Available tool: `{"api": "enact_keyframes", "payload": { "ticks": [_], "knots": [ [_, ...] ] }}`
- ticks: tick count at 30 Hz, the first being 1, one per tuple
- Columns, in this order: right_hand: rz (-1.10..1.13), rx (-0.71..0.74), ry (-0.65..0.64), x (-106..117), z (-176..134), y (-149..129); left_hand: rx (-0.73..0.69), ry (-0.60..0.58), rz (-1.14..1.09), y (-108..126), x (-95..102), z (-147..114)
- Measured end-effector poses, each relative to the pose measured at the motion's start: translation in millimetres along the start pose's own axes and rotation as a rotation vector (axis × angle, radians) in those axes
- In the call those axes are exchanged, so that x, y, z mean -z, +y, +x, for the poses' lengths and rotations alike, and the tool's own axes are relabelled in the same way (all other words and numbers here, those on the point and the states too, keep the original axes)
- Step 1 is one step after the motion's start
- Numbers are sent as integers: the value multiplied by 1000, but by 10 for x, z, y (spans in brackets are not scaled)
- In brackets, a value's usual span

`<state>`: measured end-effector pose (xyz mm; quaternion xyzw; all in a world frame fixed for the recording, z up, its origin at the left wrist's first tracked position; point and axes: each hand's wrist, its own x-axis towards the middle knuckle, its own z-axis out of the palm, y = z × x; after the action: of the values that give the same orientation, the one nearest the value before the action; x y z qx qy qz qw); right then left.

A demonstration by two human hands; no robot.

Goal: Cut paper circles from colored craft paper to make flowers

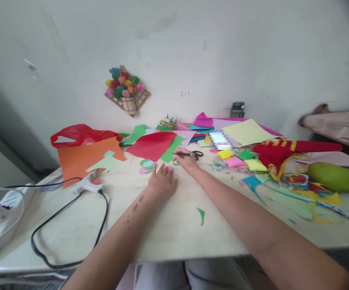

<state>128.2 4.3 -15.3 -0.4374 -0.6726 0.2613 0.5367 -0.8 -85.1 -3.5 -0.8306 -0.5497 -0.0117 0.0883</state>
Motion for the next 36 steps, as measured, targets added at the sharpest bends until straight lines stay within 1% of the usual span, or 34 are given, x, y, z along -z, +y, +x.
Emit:
{"api": "enact_keyframes", "payload": {
  "ticks": [3, 7, 10, 14, 17, 21, 25, 28, 32, 36],
  "knots": [
    [94, -55, -29, -28, 22, 56, 30, -16, 9, 9, 23, -2],
    [116, -52, -35, -67, 27, 120, 46, -25, 14, -18, 19, 2],
    [71, -51, -51, -93, 36, 165, 72, -44, -1, -45, 4, 11],
    [-44, -57, -54, -106, 32, 164, 115, -67, -37, -46, 2, 15],
    [-95, -44, -85, -99, 9, 120, 106, -51, -69, -15, 20, 6],
    [-113, -54, -139, -94, -10, 94, 84, 1, -57, 25, 54, -17],
    [-105, -66, -144, -125, -1, 141, 72, -5, -46, 29, 75, -23],
    [-133, -47, -138, -155, 3, 172, 57, -4, -47, 23, 77, -17],
    [-164, -19, -157, -168, -3, 155, 40, 16, -40, 19, 67, -17],
    [-185, -52, -156, -162, -5, 122, 46, 26, -31, 23, 57, -29]
  ]
}}
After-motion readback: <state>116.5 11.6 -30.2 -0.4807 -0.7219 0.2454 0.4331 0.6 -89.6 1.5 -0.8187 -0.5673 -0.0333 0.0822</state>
